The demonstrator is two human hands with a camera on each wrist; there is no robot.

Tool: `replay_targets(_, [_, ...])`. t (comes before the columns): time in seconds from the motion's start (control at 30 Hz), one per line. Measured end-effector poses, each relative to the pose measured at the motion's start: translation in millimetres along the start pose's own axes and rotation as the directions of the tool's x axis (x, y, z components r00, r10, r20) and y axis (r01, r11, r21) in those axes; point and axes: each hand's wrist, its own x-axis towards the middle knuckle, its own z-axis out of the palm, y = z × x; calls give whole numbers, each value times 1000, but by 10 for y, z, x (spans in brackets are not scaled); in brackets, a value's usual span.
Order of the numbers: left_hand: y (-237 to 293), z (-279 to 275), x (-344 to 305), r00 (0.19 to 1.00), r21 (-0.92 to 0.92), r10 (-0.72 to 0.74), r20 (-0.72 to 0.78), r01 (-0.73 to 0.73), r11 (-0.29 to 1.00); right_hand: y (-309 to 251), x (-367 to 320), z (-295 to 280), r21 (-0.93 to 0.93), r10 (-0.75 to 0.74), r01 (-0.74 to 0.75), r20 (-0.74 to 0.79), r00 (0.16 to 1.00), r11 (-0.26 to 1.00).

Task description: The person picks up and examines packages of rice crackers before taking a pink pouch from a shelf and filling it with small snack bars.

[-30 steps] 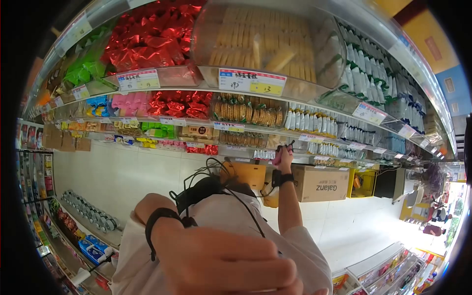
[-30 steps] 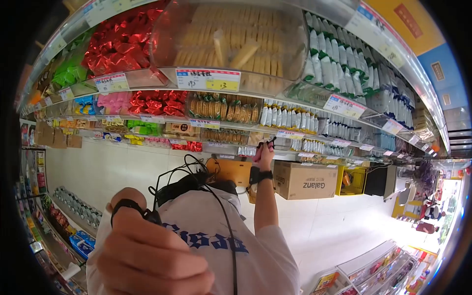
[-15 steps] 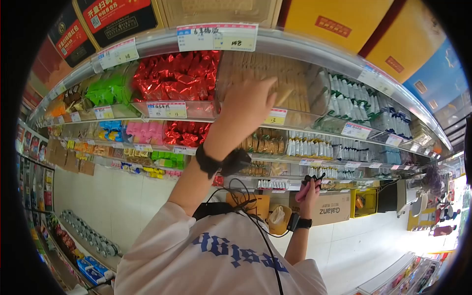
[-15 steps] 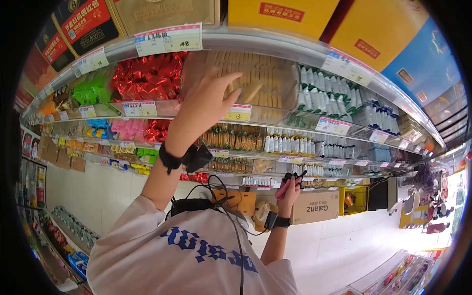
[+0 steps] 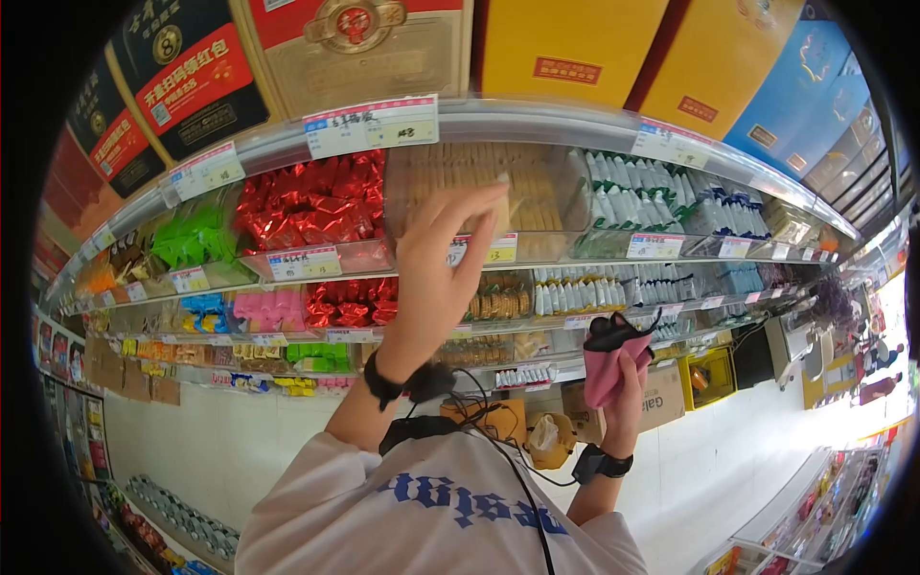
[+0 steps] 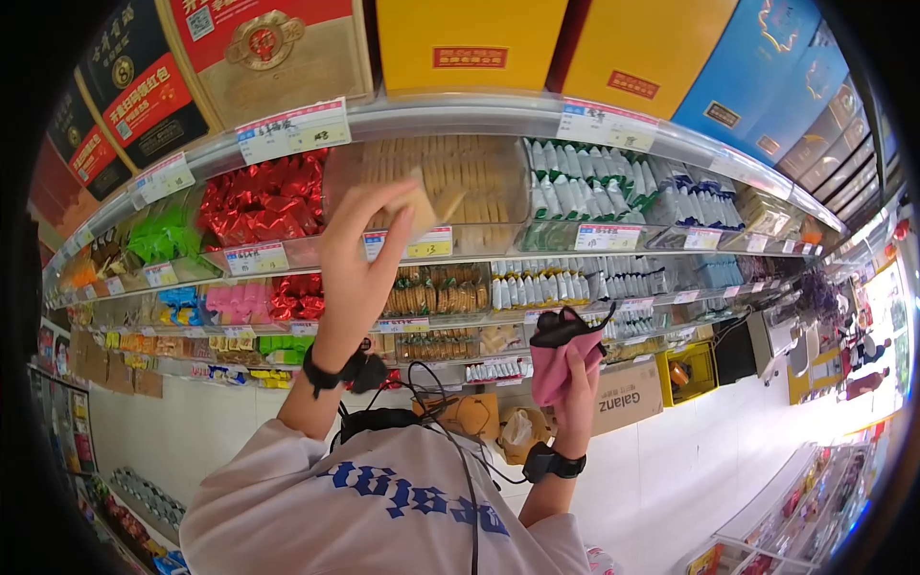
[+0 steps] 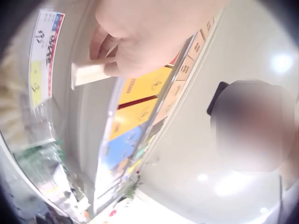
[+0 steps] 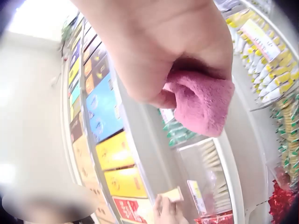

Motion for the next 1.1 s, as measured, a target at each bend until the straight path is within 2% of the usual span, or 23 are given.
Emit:
replay_targets(0.03, [12,-1,-81,999,-132,-5,43,10,991,-78,16,134,-75,-84,84,7,996,994])
replay_targets(0.07, [118,-6,-153,983,-296,-145,112,172,940,-155,-4,266,-153,-160,161,15,987,975])
replay_targets(0.1, [263,-26,-211,941,-435,-271,206,335,835,-236,-57,420,-189,-194,196,29,981,962])
replay_targets(0.13, [356,-24,-263,874,-542,-371,314,485,686,-305,-102,580,-320,-235,237,43,971,917])
replay_targets(0.17, [355,-13,-328,825,-548,-400,398,564,617,-304,-133,765,-318,-274,277,55,960,907])
replay_targets(0.2, [351,22,-393,809,-527,-403,427,585,616,-292,-151,871,-314,-313,318,69,947,895])
replay_targets(0.23, [337,57,-462,794,-505,-407,452,603,617,-276,-155,833,-402,-170,240,202,965,884])
replay_targets(0.27, [315,92,-533,778,-481,-414,472,621,619,-279,-161,828,-495,-6,171,317,948,852])
replay_targets(0.33, [246,153,-601,808,-504,-376,453,580,640,-169,-152,1022,-384,82,64,352,933,921])
replay_targets(0.4, [205,125,-608,814,-478,-371,447,568,671,-22,-108,1119,-332,-4,124,340,940,935])
replay_targets(0.43, [177,109,-617,805,-483,-375,459,581,655,-23,-108,1092,-350,78,52,347,935,935])
replay_targets(0.5, [133,79,-650,784,-493,-387,486,611,620,56,-101,988,-365,130,26,397,909,931])
replay_targets(0.63, [110,46,-687,776,-533,-394,491,626,569,45,-156,1036,-305,167,-49,375,912,951])
replay_targets(0.7, [123,51,-708,786,-561,-412,462,618,550,74,-127,1053,-309,75,10,261,962,951])
replay_targets(0.73, [111,57,-701,810,-530,-373,453,581,618,102,-110,1049,-313,28,38,203,979,949])
replay_targets(0.8, [89,74,-689,848,-458,-289,444,492,740,107,-86,959,-293,2,70,239,971,953])
replay_targets(0.9, [158,164,-764,850,-344,-270,452,445,827,149,-93,996,-241,-79,127,200,977,962])
replay_targets(1.0, [204,262,-835,888,-260,-323,327,413,873,178,-57,1046,-255,-171,191,96,980,948])
replay_targets(1.1, [221,353,-954,950,-196,-190,246,241,950,185,-68,1058,-325,-259,255,32,965,911])
